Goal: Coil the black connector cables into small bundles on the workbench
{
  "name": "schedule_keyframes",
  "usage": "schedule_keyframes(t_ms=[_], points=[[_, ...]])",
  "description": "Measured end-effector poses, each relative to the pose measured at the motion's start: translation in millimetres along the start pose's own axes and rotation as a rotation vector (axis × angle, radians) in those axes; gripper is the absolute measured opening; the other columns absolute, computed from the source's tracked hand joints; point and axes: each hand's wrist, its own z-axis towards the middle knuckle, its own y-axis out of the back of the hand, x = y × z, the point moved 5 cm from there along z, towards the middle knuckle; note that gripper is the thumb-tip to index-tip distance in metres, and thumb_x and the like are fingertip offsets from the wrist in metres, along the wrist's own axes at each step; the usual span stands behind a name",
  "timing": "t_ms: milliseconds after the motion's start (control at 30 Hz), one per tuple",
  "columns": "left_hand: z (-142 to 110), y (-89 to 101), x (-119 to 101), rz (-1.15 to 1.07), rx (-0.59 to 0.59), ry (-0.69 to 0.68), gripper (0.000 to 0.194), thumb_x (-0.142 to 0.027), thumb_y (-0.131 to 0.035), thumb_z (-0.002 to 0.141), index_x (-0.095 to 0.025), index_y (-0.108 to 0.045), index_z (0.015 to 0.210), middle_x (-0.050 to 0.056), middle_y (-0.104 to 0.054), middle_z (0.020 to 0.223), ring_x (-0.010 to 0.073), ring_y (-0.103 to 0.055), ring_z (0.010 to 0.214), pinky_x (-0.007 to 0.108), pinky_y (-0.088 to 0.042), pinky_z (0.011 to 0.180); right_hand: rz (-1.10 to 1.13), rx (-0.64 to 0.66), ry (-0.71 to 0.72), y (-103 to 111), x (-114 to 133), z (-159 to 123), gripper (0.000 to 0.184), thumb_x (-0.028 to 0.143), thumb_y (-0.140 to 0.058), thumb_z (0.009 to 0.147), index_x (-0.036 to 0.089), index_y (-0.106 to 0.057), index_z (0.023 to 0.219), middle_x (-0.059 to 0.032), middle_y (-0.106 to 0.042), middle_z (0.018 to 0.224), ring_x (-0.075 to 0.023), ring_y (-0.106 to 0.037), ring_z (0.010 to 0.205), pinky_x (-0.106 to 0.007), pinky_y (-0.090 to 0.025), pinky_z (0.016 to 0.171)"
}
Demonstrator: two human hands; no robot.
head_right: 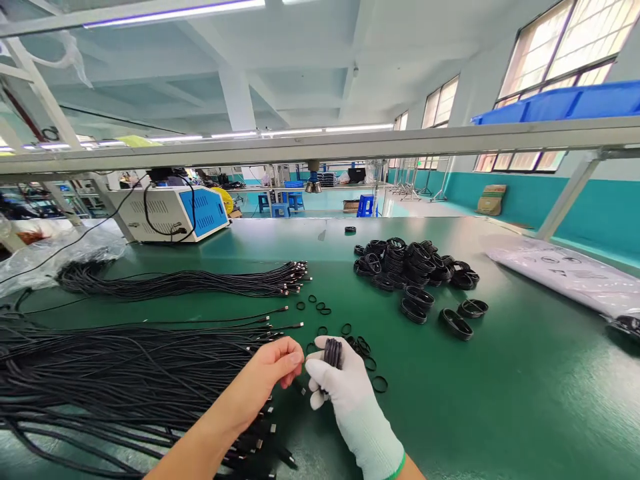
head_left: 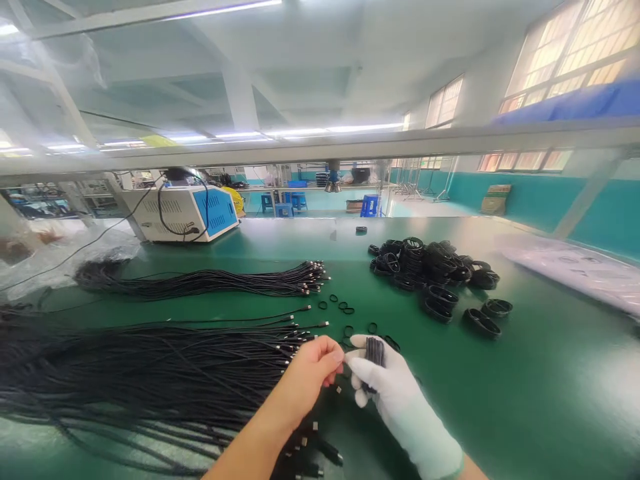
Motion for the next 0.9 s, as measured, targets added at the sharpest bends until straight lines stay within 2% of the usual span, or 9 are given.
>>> schedule_keyframes(t_ms=[133,233,300,467,533,600,733,800,900], points=[[18.6,21.7,17.3,0.227,-0.157,0.001,0.011,-0.013,-0.052,0.075,-0.019,-0.055,0.066,0.001,-0.053,0.074,0.0197,-0.050,0.082,0.033,-0.035,0.079,0.040,-0.060,-0.020,0.6,3.4,-3.3,0.056,0.032,-0.076,0.060,0.014,-0.046,0.104,-0.0004,-0.058,0.069,-0.0110,-0.052,0.052,-0.022,-0.041,0.038],[29.7,21.2,26.2,0.254,-0.145,-0.014,0.018,-0.003,-0.061,0.061,-0.018,-0.054,0.056,0.001,-0.051,0.071,0.0227,-0.048,0.092,0.037,-0.027,0.091,0.024,-0.052,-0.062,0.5,1.1,-3.7,0.059,0.032,-0.078,0.058,0.014,-0.046,0.104,-0.0013,-0.059,0.073,-0.0131,-0.055,0.055,-0.024,-0.043,0.039],[32.6,19.1,28.3,0.219,-0.137,-0.020,0.017,-0.004,-0.062,0.061,-0.018,-0.054,0.055,0.001,-0.052,0.071,0.0230,-0.047,0.094,0.037,-0.025,0.093,0.007,-0.039,-0.088,1.9,-1.4,-2.4,0.059,0.031,-0.078,0.059,0.014,-0.046,0.105,0.0010,-0.057,0.068,-0.0120,-0.053,0.051,-0.024,-0.042,0.038],[22.2,17.0,22.7,-0.044,-0.068,0.047,0.008,-0.024,-0.055,0.074,-0.017,-0.057,0.069,0.001,-0.054,0.072,0.0157,-0.049,0.073,0.028,-0.037,0.071,0.009,-0.068,-0.055,6.5,-2.0,1.2,0.057,0.032,-0.077,0.058,0.015,-0.047,0.103,-0.0021,-0.059,0.077,-0.0096,-0.051,0.048,-0.023,-0.040,0.036],[12.6,7.5,17.5,-0.181,0.016,0.086,0.016,-0.032,-0.052,0.075,-0.016,-0.056,0.074,-0.001,-0.054,0.066,0.0115,-0.046,0.059,0.024,-0.035,0.057,-0.002,-0.056,-0.010,3.7,-3.0,2.0,0.056,0.032,-0.077,0.056,0.015,-0.047,0.101,-0.0051,-0.060,0.086,-0.0104,-0.052,0.050,-0.024,-0.041,0.036],[3.2,-6.7,13.7,-0.290,0.076,0.113,0.021,-0.036,-0.049,0.075,-0.015,-0.053,0.075,-0.001,-0.054,0.064,0.0090,-0.042,0.052,0.021,-0.031,0.051,-0.028,-0.028,0.028,-0.1,-6.2,2.7,0.056,0.031,-0.077,0.055,0.016,-0.047,0.099,-0.0036,-0.060,0.082,-0.0111,-0.052,0.049,-0.024,-0.041,0.035],[-3.4,-29.6,19.2,-0.399,0.061,0.117,0.024,-0.041,-0.051,0.071,-0.017,-0.048,0.069,-0.002,-0.052,0.060,0.0080,-0.040,0.049,0.020,-0.028,0.046,0.027,0.060,-0.027,0.2,-15.8,3.7,0.049,0.036,-0.076,0.060,0.018,-0.047,0.095,0.0060,-0.050,0.055,-0.0089,-0.045,0.041,-0.020,-0.035,0.033],[-1.6,-33.8,24.3,-0.506,0.081,0.138,0.031,-0.046,-0.058,0.066,-0.018,-0.044,0.065,-0.004,-0.047,0.052,0.0083,-0.038,0.045,0.019,-0.023,0.042,0.141,0.189,-0.118,1.2,-16.8,2.3,0.047,0.042,-0.075,0.062,0.019,-0.049,0.095,0.0042,-0.053,0.060,-0.0087,-0.048,0.045,-0.019,-0.037,0.038],[-4.6,-26.5,16.4,-0.895,0.167,0.101,0.041,-0.053,-0.066,0.059,-0.019,-0.044,0.067,-0.002,-0.051,0.060,0.0066,-0.037,0.044,0.020,-0.021,0.043,0.109,0.452,-0.123,0.8,-5.4,-5.2,0.039,0.045,-0.066,0.074,0.019,-0.054,0.100,-0.0023,-0.060,0.083,-0.0123,-0.058,0.067,-0.024,-0.048,0.054]])
